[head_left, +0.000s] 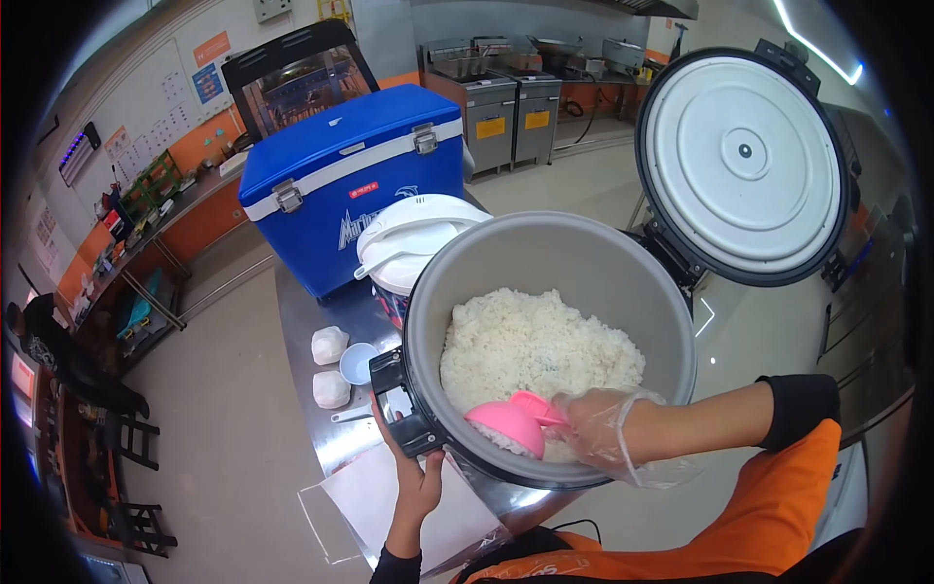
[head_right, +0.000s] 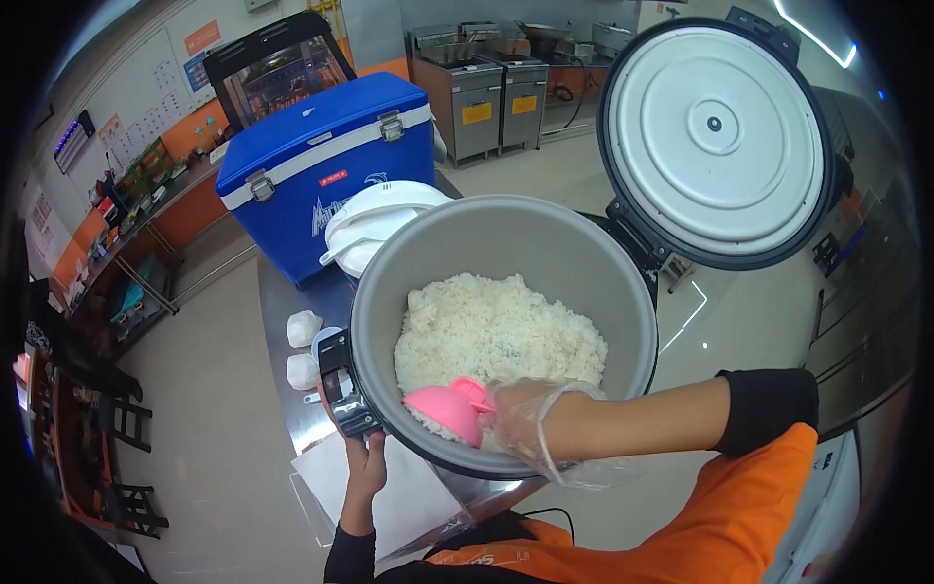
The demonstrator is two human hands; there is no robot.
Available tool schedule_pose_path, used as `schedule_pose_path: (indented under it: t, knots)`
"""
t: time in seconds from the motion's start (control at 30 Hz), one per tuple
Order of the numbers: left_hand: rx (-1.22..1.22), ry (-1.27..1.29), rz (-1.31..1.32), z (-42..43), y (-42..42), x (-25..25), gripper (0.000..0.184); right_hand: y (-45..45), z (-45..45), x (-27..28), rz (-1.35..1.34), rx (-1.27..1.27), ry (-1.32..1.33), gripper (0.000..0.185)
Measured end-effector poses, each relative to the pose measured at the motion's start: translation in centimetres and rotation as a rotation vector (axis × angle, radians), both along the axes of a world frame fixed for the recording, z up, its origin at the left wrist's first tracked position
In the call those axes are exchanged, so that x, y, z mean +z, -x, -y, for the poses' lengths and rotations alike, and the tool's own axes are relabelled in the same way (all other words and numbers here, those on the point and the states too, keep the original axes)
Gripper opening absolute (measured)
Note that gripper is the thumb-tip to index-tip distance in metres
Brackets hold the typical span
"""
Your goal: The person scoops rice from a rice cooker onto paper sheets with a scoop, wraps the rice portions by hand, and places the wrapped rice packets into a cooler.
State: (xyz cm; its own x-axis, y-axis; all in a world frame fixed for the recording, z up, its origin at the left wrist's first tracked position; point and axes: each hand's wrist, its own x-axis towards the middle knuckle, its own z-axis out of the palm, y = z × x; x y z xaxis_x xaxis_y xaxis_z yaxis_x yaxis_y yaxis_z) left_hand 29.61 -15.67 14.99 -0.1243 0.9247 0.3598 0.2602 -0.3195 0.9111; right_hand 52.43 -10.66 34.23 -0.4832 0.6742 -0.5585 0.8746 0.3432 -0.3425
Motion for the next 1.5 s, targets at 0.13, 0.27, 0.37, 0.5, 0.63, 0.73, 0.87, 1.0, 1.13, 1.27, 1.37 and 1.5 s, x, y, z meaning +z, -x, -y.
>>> schedule_pose_path:
  t: [0.13,0.27,0.37,0.5,0.63,0.73,0.87,1.0,1.13,1.27,1.37,1.5]
  knots:
    - [0.010,0.044,0.014,0.0,0.2,-1.3,0.086,-0.5,-0.6,-3.0,-0.035,0.118,-0.078,0.035]
    - [-0.065,0.049,0.034,0.0,0.1,1.3,0.092,-1.7,-2.7,-4.0,-0.182,0.060,-0.037,0.041]
    - [-0.078,-0.025,-0.155,-0.2,1.6,2.4,0.095,-3.0,-4.2,-2.9,-0.517,-0.583,0.812,0.045]
    - [-0.099,0.014,-0.071,2.4,3.3,0.3,0.089,-3.9,-2.3,-1.6,-0.651,-0.726,0.460,0.041]
    - [0.020,0.229,-0.230,8.0,5.4,-3.6,0.066,-4.0,-1.2,-0.8,-0.929,-0.776,0.435,0.038]
    - [0.212,0.298,-0.392,13.3,8.0,-8.8,0.059,-1.8,2.2,3.2,-0.997,-0.776,0.447,0.038]
    - [0.407,0.419,-0.585,19.5,8.5,-11.4,0.061,1.7,7.5,4.7,-1.064,-0.682,0.562,0.041]
    - [0.442,0.438,-0.695,22.1,7.7,-12.7,0.074,3.8,10.6,0.5,-1.106,-0.566,1.079,0.043]
    - [0.499,0.451,-0.664,22.8,7.7,-14.4,0.083,7.4,13.2,-9.0,-1.040,-0.513,0.969,0.040]
    - [0.481,0.442,-0.623,23.2,8.3,-15.4,0.083,9.0,12.0,-34.2,-1.221,-0.103,-0.025,0.041]
    - [0.468,0.468,-0.653,23.5,8.7,-15.9,0.081,12.5,11.6,-37.4,-1.101,-0.252,-0.390,0.047]
    - [0.460,0.464,-0.667,23.5,8.9,-16.0,0.080,14.3,14.6,-31.9,-0.256,-0.129,-0.501,0.053]
